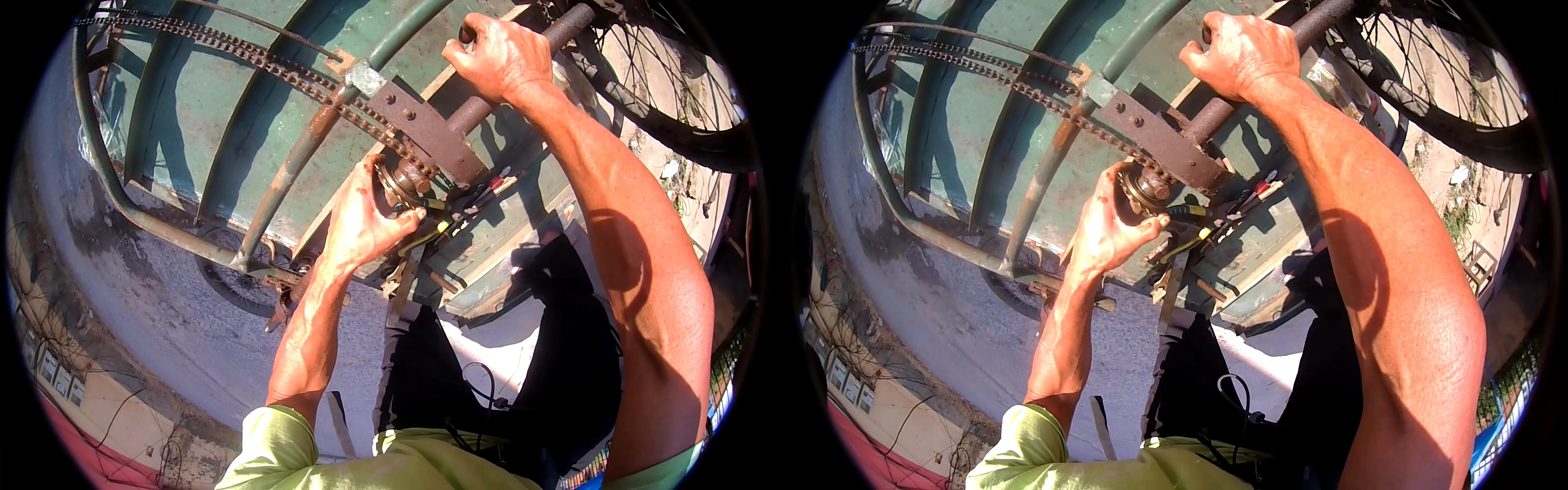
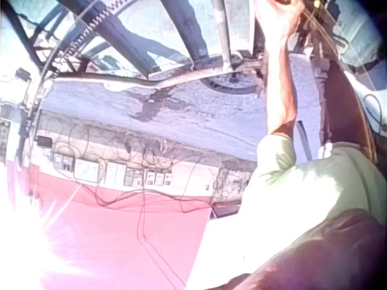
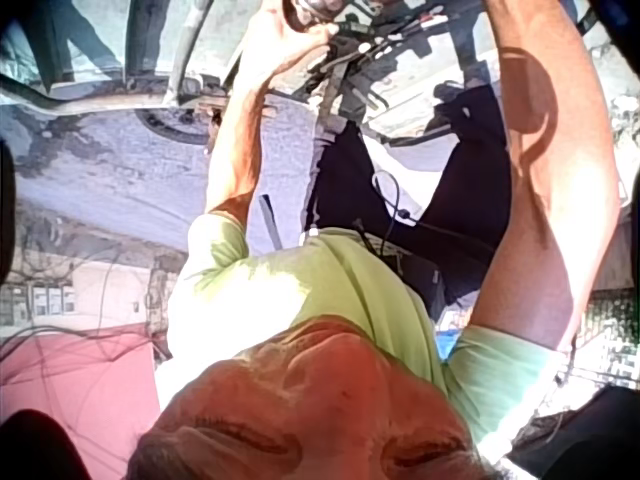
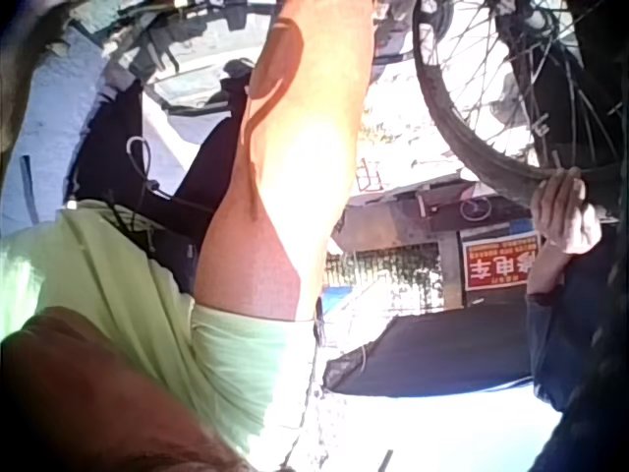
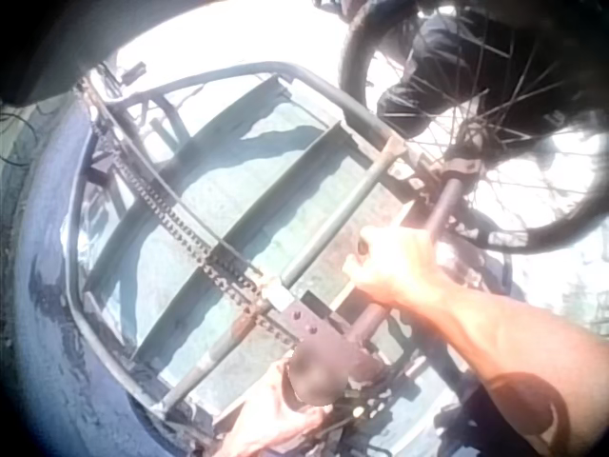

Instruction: The person works on a bicycle chain and sprocket assembly mounted on a green metal frame. They use pliers and a hammer to adjust the chain tension and manipulate the sprocket components. The person repeatedly checks the chain alignment and uses a hammer to tap parts into place.

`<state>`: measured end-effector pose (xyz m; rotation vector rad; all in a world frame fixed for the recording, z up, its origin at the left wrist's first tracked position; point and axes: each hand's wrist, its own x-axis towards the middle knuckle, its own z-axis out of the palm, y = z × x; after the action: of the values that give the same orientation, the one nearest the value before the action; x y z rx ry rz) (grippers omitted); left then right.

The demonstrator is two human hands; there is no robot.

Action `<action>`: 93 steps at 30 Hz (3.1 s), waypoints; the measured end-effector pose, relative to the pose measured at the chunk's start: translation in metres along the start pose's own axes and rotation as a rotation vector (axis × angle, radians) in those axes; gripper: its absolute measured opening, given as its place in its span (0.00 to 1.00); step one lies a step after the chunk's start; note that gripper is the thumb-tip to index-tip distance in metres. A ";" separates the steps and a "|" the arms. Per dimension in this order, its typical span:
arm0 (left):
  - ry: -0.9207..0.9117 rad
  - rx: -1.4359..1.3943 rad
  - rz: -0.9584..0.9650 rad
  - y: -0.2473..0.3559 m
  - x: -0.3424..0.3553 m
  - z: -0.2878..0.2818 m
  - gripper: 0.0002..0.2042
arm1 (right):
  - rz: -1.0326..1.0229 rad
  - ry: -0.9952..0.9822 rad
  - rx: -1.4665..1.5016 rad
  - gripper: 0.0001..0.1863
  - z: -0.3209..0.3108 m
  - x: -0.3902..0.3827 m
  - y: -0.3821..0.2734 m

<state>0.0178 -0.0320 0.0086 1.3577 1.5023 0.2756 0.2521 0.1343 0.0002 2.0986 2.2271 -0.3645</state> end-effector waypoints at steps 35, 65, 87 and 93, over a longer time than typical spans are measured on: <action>-0.151 -0.378 -0.070 -0.030 0.006 -0.010 0.52 | -0.009 0.040 -0.005 0.20 0.004 -0.001 0.002; 0.246 0.121 0.272 -0.005 -0.021 0.024 0.48 | 0.007 0.029 -0.001 0.21 0.000 -0.002 -0.002; -0.199 -0.541 0.047 -0.030 0.009 -0.024 0.28 | 0.070 -0.057 0.144 0.21 -0.015 -0.036 -0.030; -0.214 -0.343 0.271 -0.034 0.023 -0.035 0.15 | 0.013 0.006 0.050 0.21 0.005 -0.039 -0.004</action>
<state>-0.0261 -0.0087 -0.0134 1.2656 1.0380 0.5173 0.2505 0.0950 0.0042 2.1397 2.2297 -0.4176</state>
